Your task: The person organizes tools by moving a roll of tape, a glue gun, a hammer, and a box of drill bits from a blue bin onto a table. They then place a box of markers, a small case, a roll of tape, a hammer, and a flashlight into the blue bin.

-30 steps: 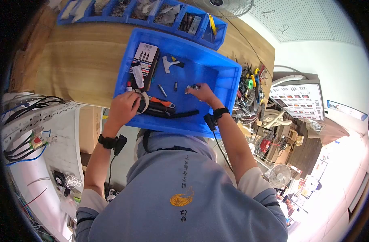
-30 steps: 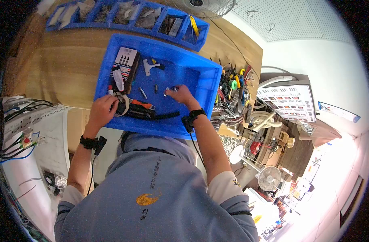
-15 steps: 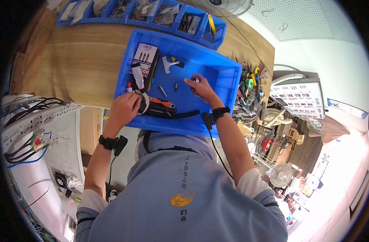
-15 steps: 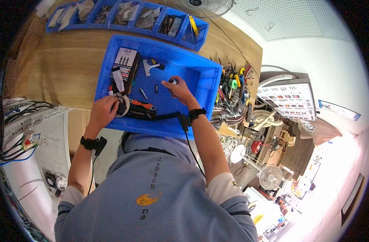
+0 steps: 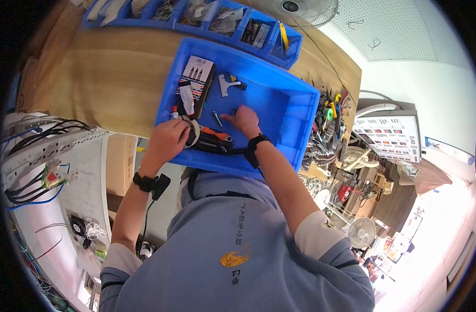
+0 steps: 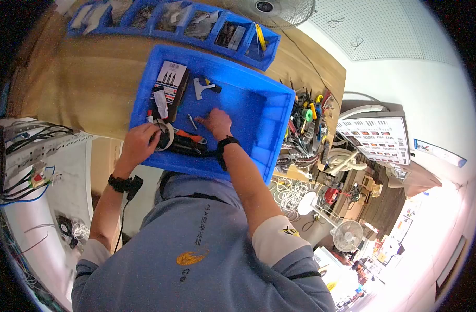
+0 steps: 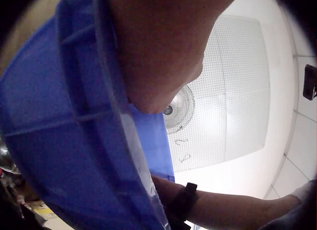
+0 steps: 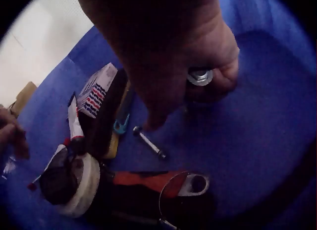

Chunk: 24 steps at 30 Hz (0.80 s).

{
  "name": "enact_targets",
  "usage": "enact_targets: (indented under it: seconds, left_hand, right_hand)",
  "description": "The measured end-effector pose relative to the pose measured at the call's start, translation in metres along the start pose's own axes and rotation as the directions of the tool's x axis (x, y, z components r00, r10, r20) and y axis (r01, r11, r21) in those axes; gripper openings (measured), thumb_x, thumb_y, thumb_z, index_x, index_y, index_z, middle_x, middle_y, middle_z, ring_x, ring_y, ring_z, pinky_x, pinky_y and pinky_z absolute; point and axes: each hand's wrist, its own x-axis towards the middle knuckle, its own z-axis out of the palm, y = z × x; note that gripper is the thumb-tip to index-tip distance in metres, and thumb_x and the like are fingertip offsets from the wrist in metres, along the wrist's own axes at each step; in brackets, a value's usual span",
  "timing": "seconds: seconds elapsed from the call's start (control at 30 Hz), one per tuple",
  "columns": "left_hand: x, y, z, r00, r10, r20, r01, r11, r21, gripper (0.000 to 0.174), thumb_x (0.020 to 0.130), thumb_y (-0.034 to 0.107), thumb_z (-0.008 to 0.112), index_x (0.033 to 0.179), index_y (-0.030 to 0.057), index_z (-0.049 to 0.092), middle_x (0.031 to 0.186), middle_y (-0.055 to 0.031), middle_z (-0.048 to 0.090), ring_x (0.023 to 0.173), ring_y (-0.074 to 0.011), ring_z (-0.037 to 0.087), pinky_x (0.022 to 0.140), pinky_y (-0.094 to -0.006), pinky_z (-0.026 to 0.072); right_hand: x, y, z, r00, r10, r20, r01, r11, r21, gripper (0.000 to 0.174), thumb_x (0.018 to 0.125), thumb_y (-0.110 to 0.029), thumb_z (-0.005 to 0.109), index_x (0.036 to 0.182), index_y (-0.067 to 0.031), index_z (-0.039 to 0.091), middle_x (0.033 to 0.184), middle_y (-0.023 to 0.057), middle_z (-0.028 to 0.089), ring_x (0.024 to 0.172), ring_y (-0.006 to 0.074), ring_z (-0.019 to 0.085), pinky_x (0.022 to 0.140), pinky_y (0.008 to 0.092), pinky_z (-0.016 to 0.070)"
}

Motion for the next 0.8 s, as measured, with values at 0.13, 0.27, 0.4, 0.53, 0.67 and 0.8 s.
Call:
enact_targets:
  seconds: [0.13, 0.27, 0.4, 0.53, 0.67, 0.8]
  left_hand:
    - [0.0, -0.001, 0.001, 1.0, -0.014, -0.004, 0.014, 1.0, -0.002, 0.011, 0.087, 0.011, 0.067, 0.094, 0.0031, 0.064, 0.09, -0.0133, 0.066, 0.08, -0.0347, 0.065, 0.069, -0.0431, 0.052]
    - [0.002, 0.0, -0.001, 1.0, -0.017, 0.006, 0.018, 1.0, -0.025, 0.011, 0.087, 0.011, 0.067, 0.094, 0.0025, 0.064, 0.089, -0.0144, 0.066, 0.079, -0.0363, 0.065, 0.068, -0.0439, 0.0516]
    - [0.003, -0.001, -0.001, 1.0, -0.004, 0.005, 0.004, 0.999, -0.039, 0.012, 0.087, 0.011, 0.067, 0.093, 0.0018, 0.064, 0.088, -0.015, 0.066, 0.078, -0.0368, 0.064, 0.067, -0.0439, 0.0515]
    - [0.002, -0.002, 0.0, 1.0, -0.01, 0.006, 0.011, 0.999, -0.042, 0.012, 0.087, 0.011, 0.068, 0.093, 0.0017, 0.064, 0.088, -0.0153, 0.065, 0.079, -0.0368, 0.064, 0.067, -0.0439, 0.0514]
    - [0.0, -0.002, -0.001, 1.0, 0.003, -0.01, -0.003, 0.999, -0.039, 0.012, 0.087, 0.011, 0.067, 0.095, 0.0021, 0.063, 0.088, -0.0153, 0.065, 0.079, -0.0366, 0.064, 0.067, -0.044, 0.051]
    - [0.003, -0.001, -0.001, 1.0, 0.0, 0.008, 0.0, 1.0, -0.022, 0.013, 0.087, 0.01, 0.067, 0.097, 0.0023, 0.063, 0.088, -0.0154, 0.065, 0.078, -0.0364, 0.063, 0.067, -0.0441, 0.0505]
  right_hand:
    - [-0.003, -0.02, 0.012, 0.987, -0.153, -0.043, 0.145, 0.977, -0.156, 0.072, 0.073, -0.064, 0.077, 0.108, -0.0022, 0.066, 0.104, 0.0219, 0.07, 0.1, 0.0376, 0.069, 0.084, 0.0464, 0.0568]
    - [0.012, -0.03, 0.038, 0.965, -0.262, -0.013, 0.251, 0.939, -0.235, 0.056, 0.081, -0.052, 0.075, 0.109, -0.0038, 0.066, 0.106, 0.02, 0.068, 0.099, 0.0382, 0.069, 0.082, 0.0464, 0.0574]
    - [0.016, -0.032, 0.038, 0.944, -0.33, -0.023, 0.308, 0.902, -0.301, 0.038, 0.085, -0.035, 0.071, 0.108, -0.0047, 0.067, 0.108, 0.0201, 0.068, 0.097, 0.0387, 0.069, 0.082, 0.0472, 0.0573]
    - [0.016, -0.023, 0.029, 0.933, -0.36, -0.019, 0.336, 0.887, -0.318, 0.031, 0.083, -0.029, 0.069, 0.105, -0.0066, 0.067, 0.103, 0.02, 0.07, 0.096, 0.0383, 0.069, 0.083, 0.0482, 0.0567]
    - [0.011, -0.012, -0.003, 0.918, -0.395, -0.031, 0.379, 0.898, -0.223, 0.034, 0.082, -0.032, 0.07, 0.104, -0.0067, 0.066, 0.099, 0.0198, 0.071, 0.095, 0.0395, 0.069, 0.083, 0.0503, 0.0556]
    - [0.018, 0.008, -0.022, 0.963, -0.218, -0.161, 0.205, 0.974, -0.093, 0.036, 0.083, -0.034, 0.069, 0.105, -0.006, 0.064, 0.103, 0.0212, 0.071, 0.097, 0.0416, 0.068, 0.084, 0.0526, 0.0544]
